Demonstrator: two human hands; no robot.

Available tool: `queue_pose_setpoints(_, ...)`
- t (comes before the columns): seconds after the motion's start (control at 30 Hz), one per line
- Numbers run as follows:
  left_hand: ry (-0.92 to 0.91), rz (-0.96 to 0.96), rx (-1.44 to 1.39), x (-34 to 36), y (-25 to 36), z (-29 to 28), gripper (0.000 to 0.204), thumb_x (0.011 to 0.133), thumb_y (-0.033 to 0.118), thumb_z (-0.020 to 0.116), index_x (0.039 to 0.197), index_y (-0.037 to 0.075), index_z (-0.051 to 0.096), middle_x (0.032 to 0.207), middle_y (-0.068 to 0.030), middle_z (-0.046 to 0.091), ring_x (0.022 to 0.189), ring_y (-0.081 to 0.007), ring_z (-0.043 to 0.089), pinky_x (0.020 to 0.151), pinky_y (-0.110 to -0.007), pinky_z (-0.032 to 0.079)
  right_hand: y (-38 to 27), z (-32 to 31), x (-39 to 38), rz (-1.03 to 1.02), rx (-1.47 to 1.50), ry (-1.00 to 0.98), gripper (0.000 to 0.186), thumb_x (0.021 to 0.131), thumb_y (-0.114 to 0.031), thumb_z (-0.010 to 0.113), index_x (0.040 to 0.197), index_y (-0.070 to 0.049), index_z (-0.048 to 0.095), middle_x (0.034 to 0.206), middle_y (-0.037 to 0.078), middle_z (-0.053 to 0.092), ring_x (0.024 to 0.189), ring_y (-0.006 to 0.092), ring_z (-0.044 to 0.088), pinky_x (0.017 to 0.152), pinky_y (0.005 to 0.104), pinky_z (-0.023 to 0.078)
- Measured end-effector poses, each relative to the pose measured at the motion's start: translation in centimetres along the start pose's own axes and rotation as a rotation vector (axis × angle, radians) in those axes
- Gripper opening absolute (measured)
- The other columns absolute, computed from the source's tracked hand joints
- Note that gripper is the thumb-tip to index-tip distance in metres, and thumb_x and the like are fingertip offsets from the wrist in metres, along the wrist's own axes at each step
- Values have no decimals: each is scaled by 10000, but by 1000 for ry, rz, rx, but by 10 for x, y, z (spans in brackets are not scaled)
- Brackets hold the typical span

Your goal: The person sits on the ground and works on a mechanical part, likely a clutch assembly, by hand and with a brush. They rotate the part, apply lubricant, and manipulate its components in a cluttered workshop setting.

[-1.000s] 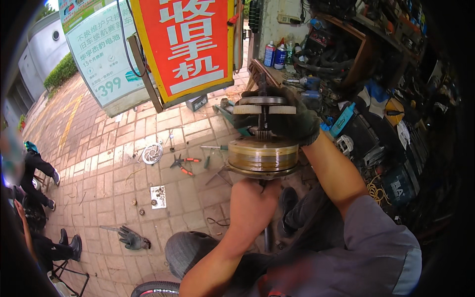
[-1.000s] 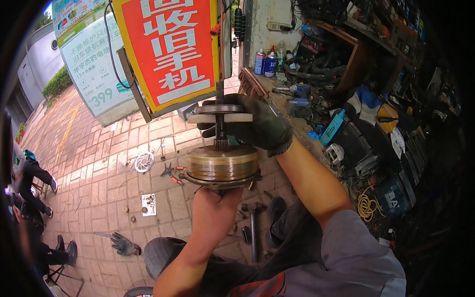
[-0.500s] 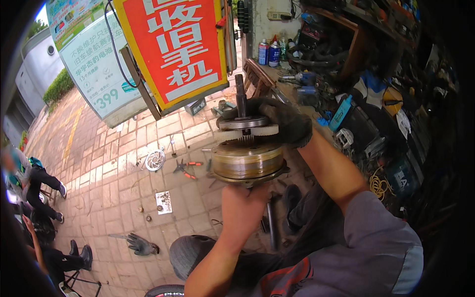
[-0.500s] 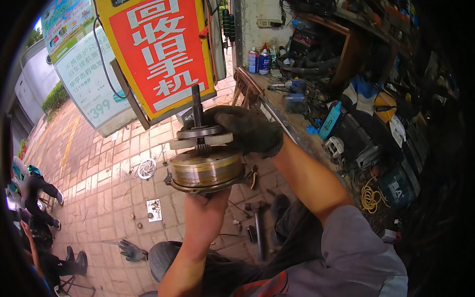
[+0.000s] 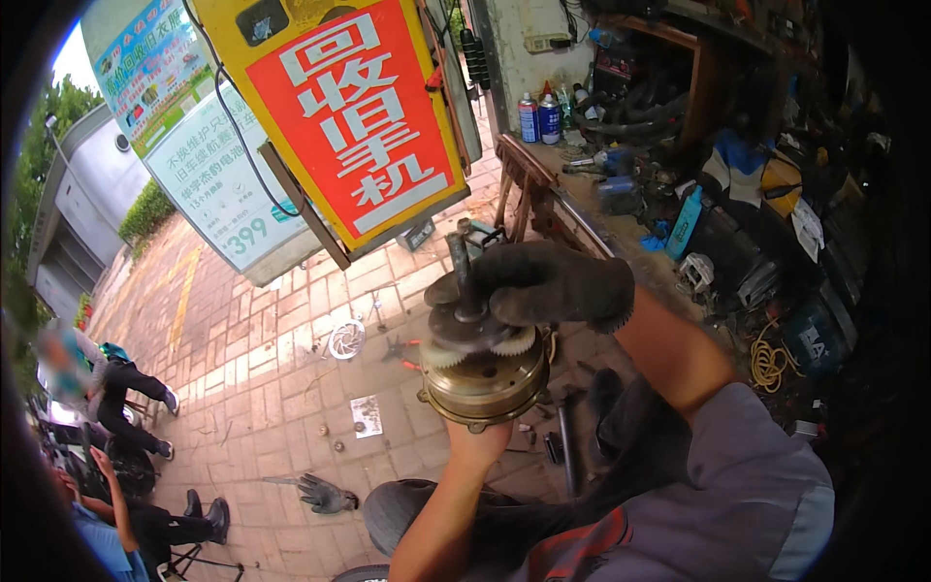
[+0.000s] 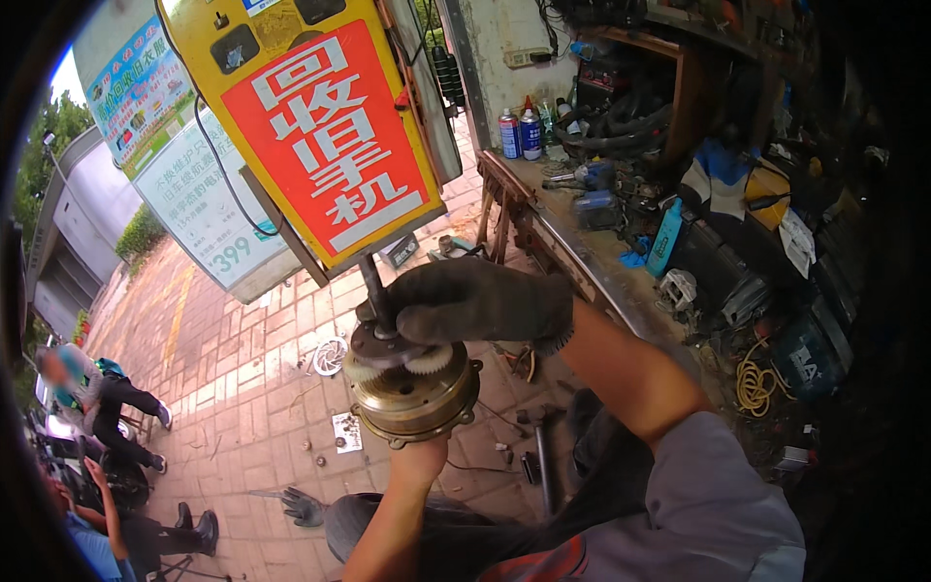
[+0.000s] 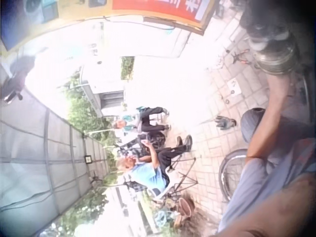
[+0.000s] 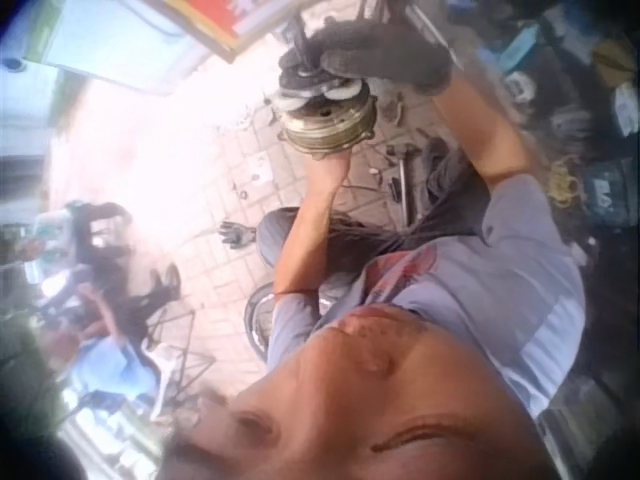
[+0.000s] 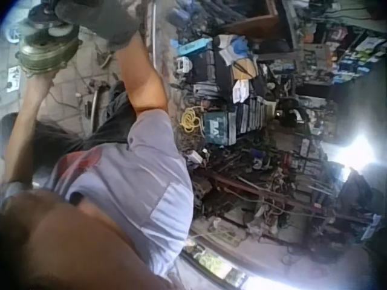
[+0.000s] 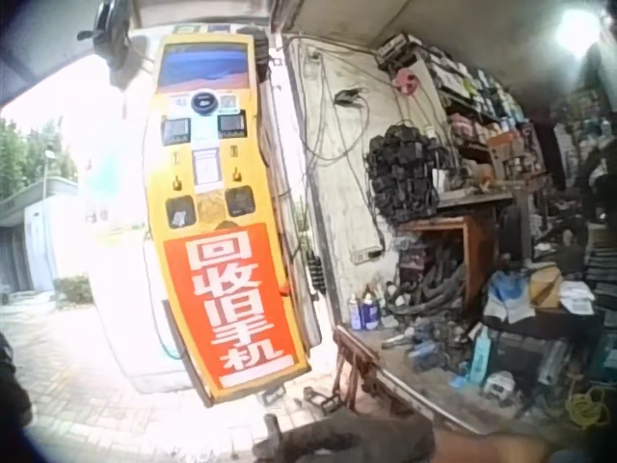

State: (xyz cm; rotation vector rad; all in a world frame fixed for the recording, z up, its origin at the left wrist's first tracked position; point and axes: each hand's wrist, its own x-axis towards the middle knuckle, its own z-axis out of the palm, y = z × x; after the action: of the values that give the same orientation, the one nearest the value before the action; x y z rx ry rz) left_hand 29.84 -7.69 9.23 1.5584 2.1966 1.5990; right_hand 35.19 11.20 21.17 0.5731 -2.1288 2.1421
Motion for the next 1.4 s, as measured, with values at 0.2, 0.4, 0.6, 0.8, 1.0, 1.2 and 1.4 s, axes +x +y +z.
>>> queue_pose_setpoints(0.2,-43,42,-38,-6,-15,7,167,770,17,590,930,31,636,931,-121,644,866,-300,600,769,-396,473,-2,1,-3,-50,-191,-53,369,903,-245,609,1200,-31,566,1114,83,617,1059,144,553,921,323,441)
queue_pose_setpoints(0.4,-89,69,-90,-1,-17,9,169,770,13,587,932,32,637,931,-121,644,866,-300,600,771,-395,473,-9,4,0,-177,-254,-83,375,873,-215,653,1188,-32,568,1099,72,616,1041,142,555,913,316,442)
queue_pose_setpoints(0.6,-82,-6,-104,-10,-21,16,172,771,9,585,933,32,637,932,-122,644,867,-300,600,773,-394,473,15,-8,3,-138,157,-145,314,844,-113,673,1125,-17,573,1027,59,621,979,140,574,881,299,453)
queue_pose_setpoints(0.8,31,-199,-93,15,17,12,253,776,38,629,1029,28,624,1003,-133,646,935,-289,607,834,-371,466,-11,4,0,-13,-223,264,363,829,-320,691,1020,-15,645,892,84,653,882,127,604,790,259,471)
queue_pose_setpoints(1.0,97,-357,-247,20,23,8,320,794,82,663,1099,19,595,1068,-147,635,999,-284,594,870,-355,453,-15,18,8,84,-343,413,440,848,-397,661,1070,-19,621,918,86,647,888,133,601,789,272,487)
queue_pose_setpoints(1.2,114,-361,-317,11,8,8,299,792,79,657,1079,17,598,1058,-149,628,990,-293,590,862,-366,452,-12,16,12,106,-158,438,510,887,-461,590,1100,3,594,958,79,623,911,148,599,842,314,499)
queue_pose_setpoints(1.4,114,-178,-117,13,3,10,180,833,72,602,1006,20,607,833,-54,581,745,-168,522,643,-303,418,3,-1,9,-28,-259,205,354,931,-341,564,1080,-21,599,940,46,616,909,118,565,831,293,466)
